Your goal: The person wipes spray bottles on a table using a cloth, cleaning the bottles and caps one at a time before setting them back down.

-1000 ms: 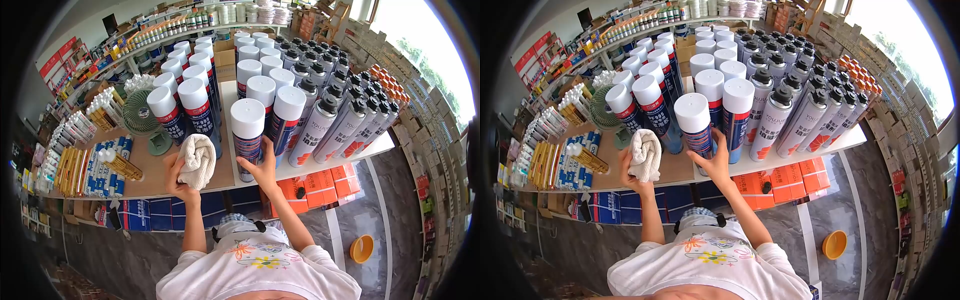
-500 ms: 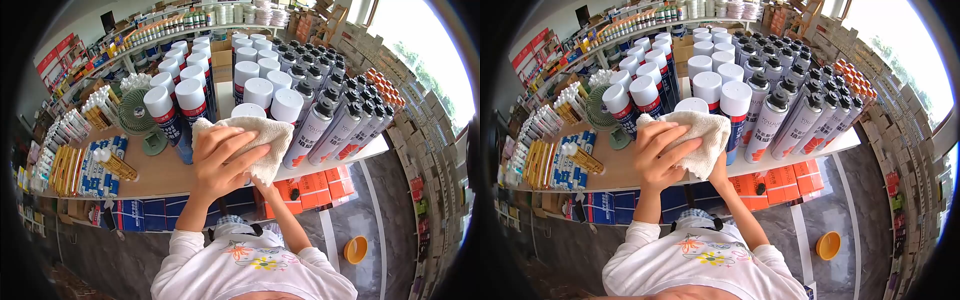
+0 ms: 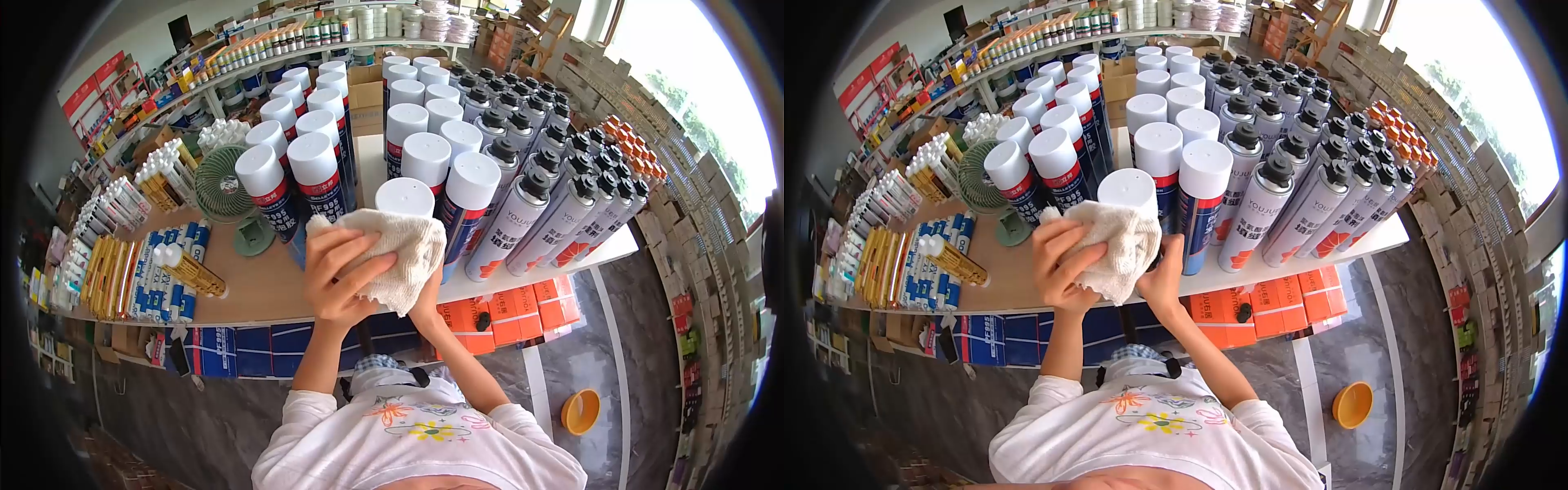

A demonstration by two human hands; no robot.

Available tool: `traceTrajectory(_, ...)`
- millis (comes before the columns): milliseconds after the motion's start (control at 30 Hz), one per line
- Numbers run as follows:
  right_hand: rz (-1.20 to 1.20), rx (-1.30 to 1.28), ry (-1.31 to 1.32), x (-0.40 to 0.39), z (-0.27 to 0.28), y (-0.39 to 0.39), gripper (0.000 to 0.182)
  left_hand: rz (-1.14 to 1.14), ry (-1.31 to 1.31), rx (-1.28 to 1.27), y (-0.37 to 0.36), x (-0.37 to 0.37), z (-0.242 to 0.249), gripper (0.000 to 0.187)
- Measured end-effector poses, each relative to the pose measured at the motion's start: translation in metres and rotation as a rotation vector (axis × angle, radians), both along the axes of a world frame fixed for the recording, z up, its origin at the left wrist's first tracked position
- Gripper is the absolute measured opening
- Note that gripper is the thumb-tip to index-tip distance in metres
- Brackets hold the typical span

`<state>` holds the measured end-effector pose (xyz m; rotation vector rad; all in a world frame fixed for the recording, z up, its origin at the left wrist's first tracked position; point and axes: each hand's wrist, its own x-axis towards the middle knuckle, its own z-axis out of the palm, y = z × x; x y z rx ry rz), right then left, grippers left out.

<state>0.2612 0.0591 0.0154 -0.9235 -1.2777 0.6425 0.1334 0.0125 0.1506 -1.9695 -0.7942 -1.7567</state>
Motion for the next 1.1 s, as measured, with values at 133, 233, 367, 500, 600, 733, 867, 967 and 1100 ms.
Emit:
traceTrajectory(133,-0.088,0.049,-0.163,0.003,0.024,-0.009,0.068,-0.091,-0.127,-0.006,0.020,0.004,-0.010,0.034)
traceTrajectory(233,-0.045,-0.016,-0.050,0.003,0.019,-0.003,0.070,-0.188,-0.323,-0.172,0.021,0.011,-0.047,0.031)
traceTrajectory(367,-0.088,-0.021,-0.077,0.000,0.018,-0.003,0.070,-0.217,-0.403,-0.259,0.021,0.005,-0.063,0.033)
traceTrajectory(500,-0.099,-0.008,-0.160,-0.006,0.015,-0.009,0.070,-0.189,-0.388,-0.113,0.023,-0.008,-0.028,0.038)
traceTrajectory(600,-0.113,0.023,-0.134,-0.008,0.017,-0.013,0.070,-0.262,-0.538,-0.296,0.024,-0.009,-0.019,0.037)
traceTrajectory(733,-0.145,-0.022,-0.135,-0.003,0.025,-0.014,0.069,-0.431,-0.917,-0.543,0.029,0.000,-0.048,0.030)
traceTrajectory(867,-0.081,-0.032,-0.119,-0.004,0.025,-0.016,0.069,-0.488,-1.092,-0.695,0.030,-0.008,-0.058,0.029)
traceTrajectory(967,-0.111,0.021,-0.148,-0.005,0.025,-0.014,0.069,-0.436,-0.885,-0.631,0.035,-0.017,-0.034,0.032)
traceTrajectory(1100,-0.115,-0.027,-0.157,-0.004,0.028,-0.016,0.069,-0.348,-0.383,-0.591,0.038,-0.023,0.046,0.030)
